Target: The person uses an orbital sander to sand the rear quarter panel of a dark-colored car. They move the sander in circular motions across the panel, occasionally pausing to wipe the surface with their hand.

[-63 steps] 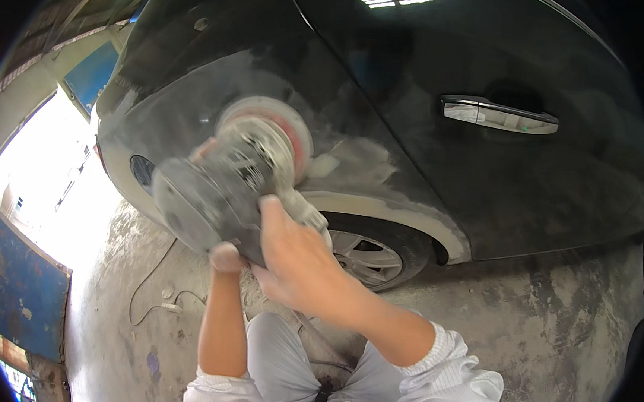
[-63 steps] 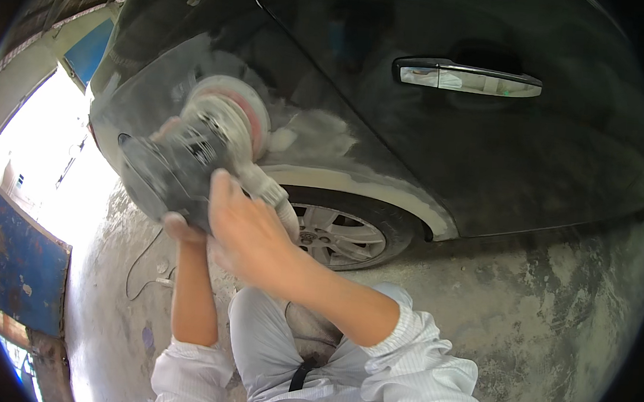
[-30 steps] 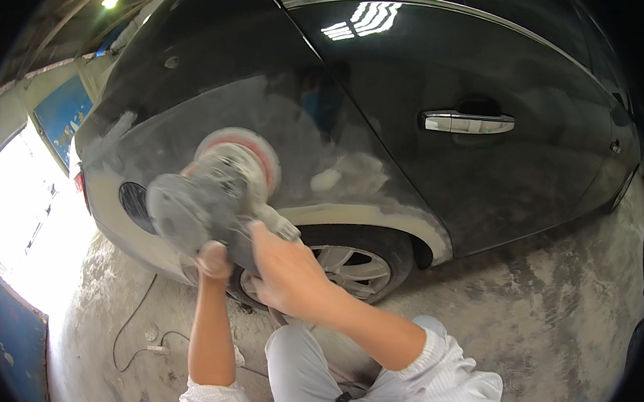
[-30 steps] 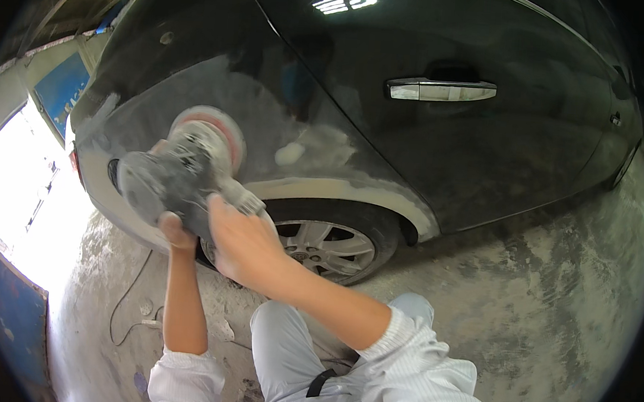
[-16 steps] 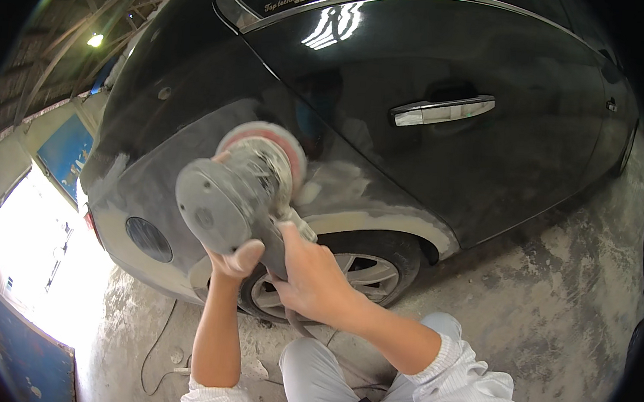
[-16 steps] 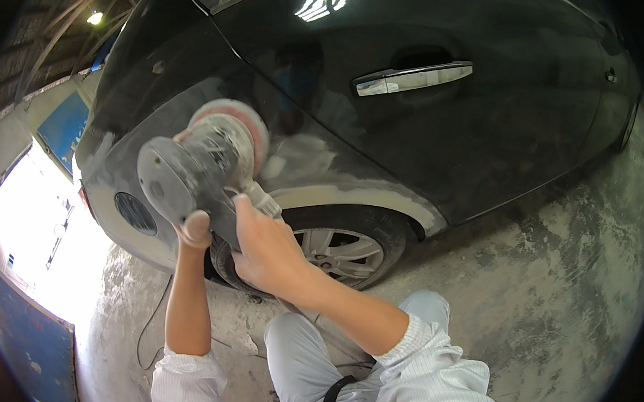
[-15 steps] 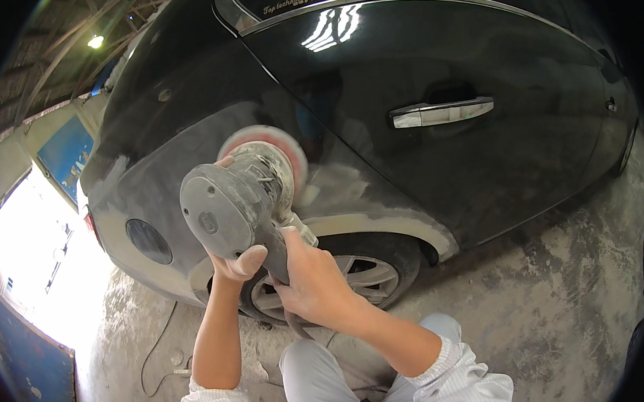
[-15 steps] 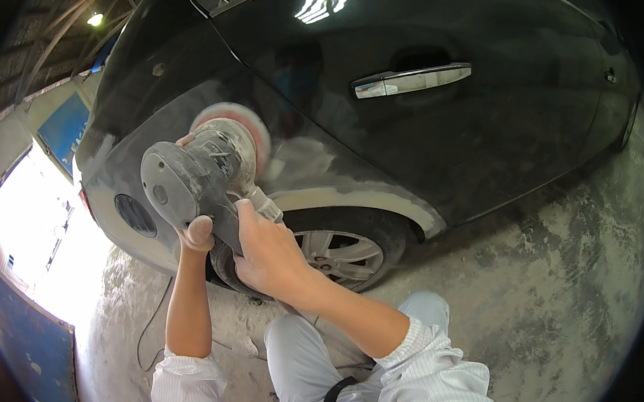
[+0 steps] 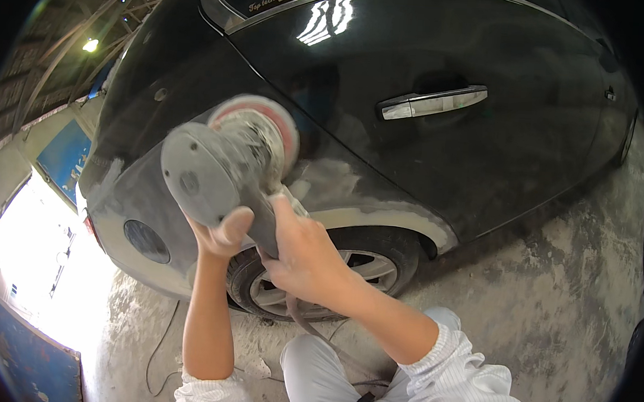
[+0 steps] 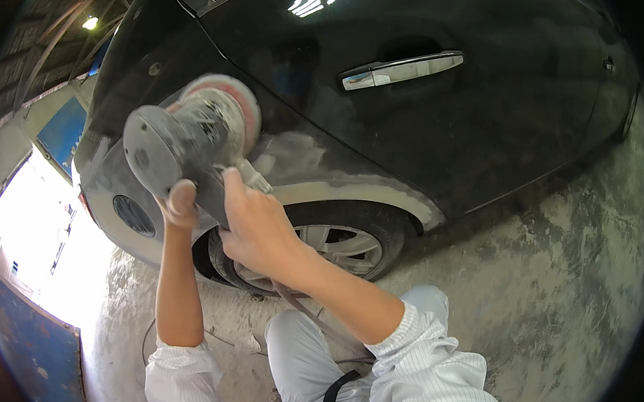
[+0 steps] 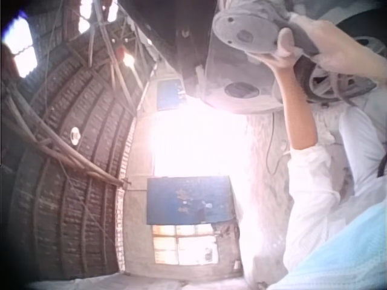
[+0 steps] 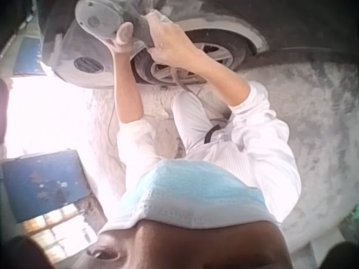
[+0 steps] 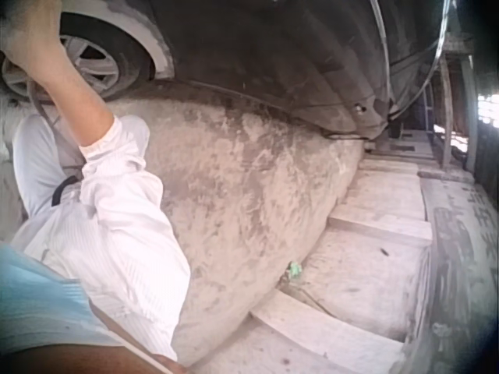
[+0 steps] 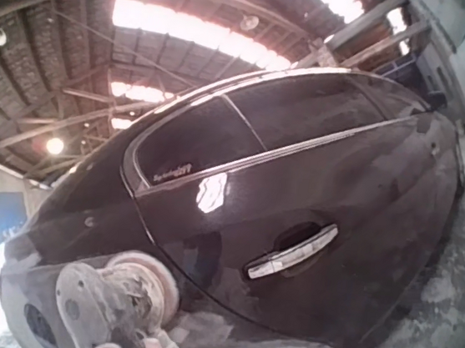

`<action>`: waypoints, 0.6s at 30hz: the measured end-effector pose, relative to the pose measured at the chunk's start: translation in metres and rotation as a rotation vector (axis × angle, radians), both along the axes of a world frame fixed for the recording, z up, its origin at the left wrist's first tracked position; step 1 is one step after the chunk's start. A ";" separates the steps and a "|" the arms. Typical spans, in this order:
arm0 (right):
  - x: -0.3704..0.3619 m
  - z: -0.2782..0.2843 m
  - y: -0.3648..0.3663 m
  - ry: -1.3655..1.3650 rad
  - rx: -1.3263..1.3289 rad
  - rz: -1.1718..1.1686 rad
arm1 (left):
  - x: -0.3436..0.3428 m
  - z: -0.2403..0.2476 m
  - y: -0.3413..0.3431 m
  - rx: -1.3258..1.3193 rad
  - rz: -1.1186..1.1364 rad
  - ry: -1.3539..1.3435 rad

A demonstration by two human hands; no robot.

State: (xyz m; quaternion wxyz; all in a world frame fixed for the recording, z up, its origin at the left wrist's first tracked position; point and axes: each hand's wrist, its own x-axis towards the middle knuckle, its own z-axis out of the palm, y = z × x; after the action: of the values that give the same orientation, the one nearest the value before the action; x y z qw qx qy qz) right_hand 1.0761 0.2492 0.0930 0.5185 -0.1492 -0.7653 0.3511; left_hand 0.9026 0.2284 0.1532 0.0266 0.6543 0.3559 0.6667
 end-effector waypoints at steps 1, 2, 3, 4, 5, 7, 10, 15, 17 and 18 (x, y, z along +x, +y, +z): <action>-0.001 0.000 0.001 0.002 0.009 0.008 | 0.001 0.004 0.000 -0.037 -0.023 0.023; -0.002 0.001 0.002 0.016 0.021 0.004 | 0.002 0.009 -0.001 -0.056 -0.033 0.020; -0.002 0.002 0.003 0.098 0.082 -0.020 | 0.005 0.012 -0.001 -0.040 -0.015 -0.042; -0.003 0.004 0.003 0.043 0.023 -0.008 | 0.008 0.015 0.000 -0.047 0.033 0.007; -0.002 0.005 0.002 0.058 0.018 -0.018 | 0.012 0.017 0.001 -0.007 0.020 0.060; -0.002 0.007 0.003 0.087 0.029 -0.034 | 0.016 0.018 0.004 0.115 0.002 0.127; -0.003 0.009 0.003 0.083 0.020 -0.008 | 0.010 0.022 0.003 -0.085 -0.007 0.034; -0.004 0.011 0.004 0.070 0.040 -0.029 | 0.003 0.019 0.001 0.028 0.027 0.082; -0.003 0.015 0.005 0.085 0.062 -0.012 | 0.006 0.022 0.004 0.101 0.005 0.075; -0.003 0.017 0.006 0.019 0.011 0.004 | 0.008 0.025 0.005 0.096 -0.001 0.115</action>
State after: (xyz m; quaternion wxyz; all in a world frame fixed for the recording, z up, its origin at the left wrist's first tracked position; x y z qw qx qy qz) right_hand 1.0732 0.2554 0.1102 0.5259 -0.1414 -0.7625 0.3493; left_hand 0.9107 0.2333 0.1781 -0.0250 0.6922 0.3244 0.6442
